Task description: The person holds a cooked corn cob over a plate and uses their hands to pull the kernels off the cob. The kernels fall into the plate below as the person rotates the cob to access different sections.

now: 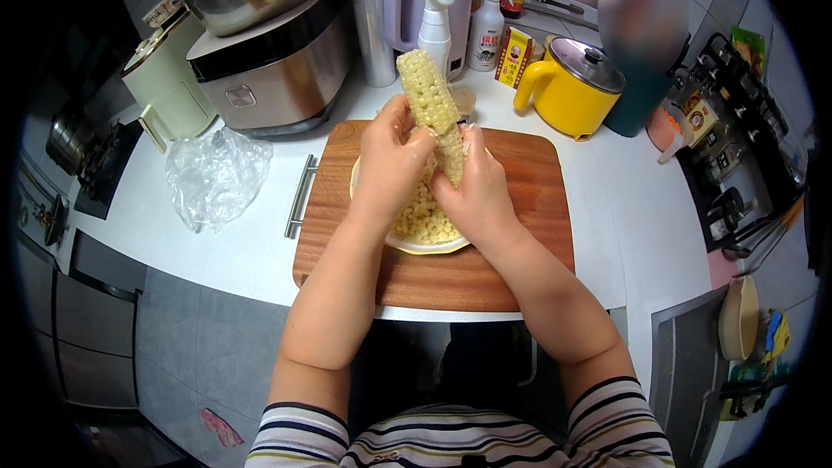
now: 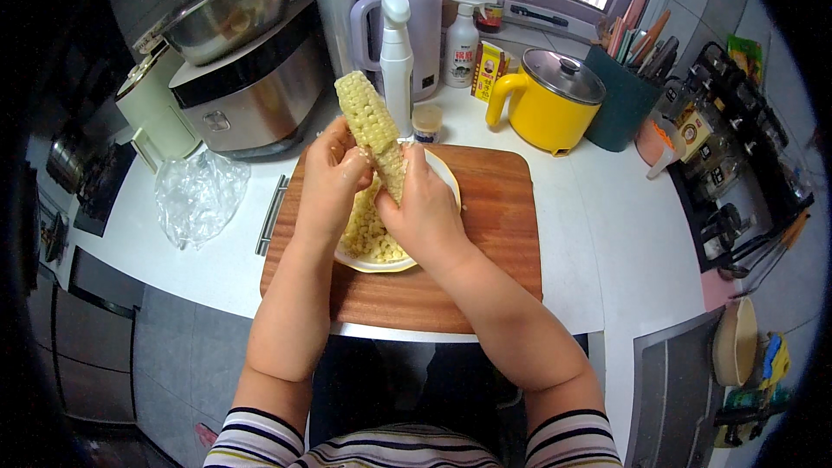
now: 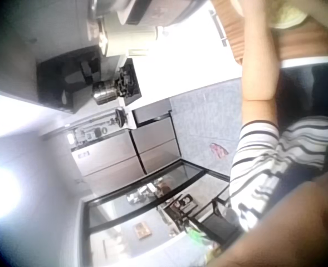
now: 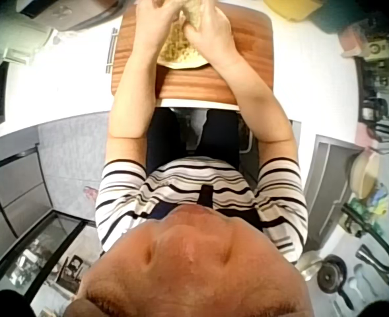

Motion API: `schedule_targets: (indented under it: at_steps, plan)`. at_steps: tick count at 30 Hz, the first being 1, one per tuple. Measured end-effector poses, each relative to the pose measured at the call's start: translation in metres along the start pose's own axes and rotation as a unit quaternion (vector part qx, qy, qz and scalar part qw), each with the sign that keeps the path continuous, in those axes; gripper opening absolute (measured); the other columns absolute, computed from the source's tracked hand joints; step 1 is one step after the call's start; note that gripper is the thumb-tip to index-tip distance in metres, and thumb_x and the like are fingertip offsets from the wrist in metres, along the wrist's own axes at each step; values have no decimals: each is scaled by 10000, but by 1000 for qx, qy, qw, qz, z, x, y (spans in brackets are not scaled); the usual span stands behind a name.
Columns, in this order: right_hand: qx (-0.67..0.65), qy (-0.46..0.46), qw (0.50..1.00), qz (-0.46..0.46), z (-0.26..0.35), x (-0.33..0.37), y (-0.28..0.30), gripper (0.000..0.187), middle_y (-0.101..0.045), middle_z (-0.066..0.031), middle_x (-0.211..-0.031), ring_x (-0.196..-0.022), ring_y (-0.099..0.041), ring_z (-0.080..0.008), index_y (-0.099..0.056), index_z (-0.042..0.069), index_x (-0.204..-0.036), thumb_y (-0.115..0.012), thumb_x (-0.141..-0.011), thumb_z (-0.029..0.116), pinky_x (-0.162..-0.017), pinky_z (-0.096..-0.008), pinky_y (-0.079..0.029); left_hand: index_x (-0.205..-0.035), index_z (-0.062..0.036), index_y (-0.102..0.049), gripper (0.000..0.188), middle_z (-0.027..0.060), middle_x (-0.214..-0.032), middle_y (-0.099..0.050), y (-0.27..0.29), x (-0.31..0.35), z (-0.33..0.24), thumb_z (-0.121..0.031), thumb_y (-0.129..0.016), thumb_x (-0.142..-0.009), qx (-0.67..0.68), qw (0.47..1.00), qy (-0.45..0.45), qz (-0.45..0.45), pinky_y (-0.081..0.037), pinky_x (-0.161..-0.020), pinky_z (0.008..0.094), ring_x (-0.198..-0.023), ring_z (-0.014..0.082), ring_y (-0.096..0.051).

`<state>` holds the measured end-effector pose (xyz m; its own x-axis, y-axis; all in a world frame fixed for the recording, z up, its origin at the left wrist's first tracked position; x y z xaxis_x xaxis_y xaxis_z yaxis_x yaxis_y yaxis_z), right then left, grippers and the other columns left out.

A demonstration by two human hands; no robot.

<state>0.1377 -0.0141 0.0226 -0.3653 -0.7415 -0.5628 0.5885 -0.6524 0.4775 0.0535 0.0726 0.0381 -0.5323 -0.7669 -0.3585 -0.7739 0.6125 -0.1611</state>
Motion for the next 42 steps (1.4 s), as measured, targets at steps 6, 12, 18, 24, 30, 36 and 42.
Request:
schedule_targets:
  at_steps: [6, 12, 18, 24, 30, 36, 42]
  plan:
    - [-33, -11, 999, -20, 3, -2, 6, 454, -607, -305, -936, -909, -596, -481, -411, -35, -1161, -630, -782, 87, -756, -503, -478, -1203, 10, -546, 373, 20, -950, -610, -6, 0, 5, -45, -541, -834, 132, 989, 29, 60, -383, -582, 169, -724, 25, -499]
    - [-43, 12, 998, -41, 4, -4, 12, 470, -614, -302, -906, -874, -614, -469, -412, -34, -1178, -630, -775, 68, -730, -498, -491, -1185, 21, -536, 332, 85, -1019, -628, -14, 0, 0, -55, -607, -870, 29, 998, 29, 52, -480, -807, 261, -909, 119, -586]
    - [-72, -6, 997, -26, 3, -3, 7, 446, -618, -291, -903, -875, -614, -471, -420, -39, -1155, -620, -770, 62, -731, -495, -492, -1249, -1, -527, 379, 33, -1025, -626, -11, 0, -1, -85, -583, -883, 3, 998, -16, 55, -418, -629, 170, -816, 36, -540]
    - [-60, -22, 998, -18, 3, -3, 10, 449, -646, -245, -977, -963, -651, -390, -445, -30, -1194, -626, -797, 74, -785, -412, -509, -1215, 29, -524, 346, 89, -1034, -627, -8, -2, 7, -57, -577, -884, 40, 998, 11, 57, -484, -791, 263, -922, 120, -586]
    - [-106, 39, 994, -7, 4, -3, 9, 520, -639, -202, -954, -859, -660, -320, -402, -28, -1270, -628, -812, 73, -740, -390, -517, -1210, -17, -558, 363, 6, -930, -598, -8, -5, 8, -173, -652, -895, 106, 991, 35, 79, -375, -572, 177, -712, 36, -484]
    - [-388, -111, 913, 62, -8, -1, -12, 456, -607, -60, -1029, -813, -589, -107, -424, -17, -1262, -644, -882, 107, -707, -249, -516, -1189, -25, -570, 352, -8, -927, -599, -5, -5, 7, -239, -636, -918, 162, 985, 15, 60, -373, -581, 180, -717, 37, -490]
    - [-233, -53, 971, 18, -16, -5, -3, 425, -662, -145, -990, -872, -668, -245, -442, -21, -1201, -659, -868, 128, -738, -354, -522, -1173, -2, -566, 352, 7, -914, -590, -8, -4, 6, -211, -622, -895, 124, 990, 21, 60, -358, -564, 175, -676, 34, -481]
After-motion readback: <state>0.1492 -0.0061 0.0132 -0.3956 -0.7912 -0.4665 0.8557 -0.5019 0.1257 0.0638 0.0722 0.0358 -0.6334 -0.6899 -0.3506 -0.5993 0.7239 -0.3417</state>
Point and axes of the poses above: each hand's wrist, its own x-axis away from the middle knuckle, its own y-axis out of the back of the hand, z = x × y, the point moved 10 cm from there along -x, towards the middle knuckle
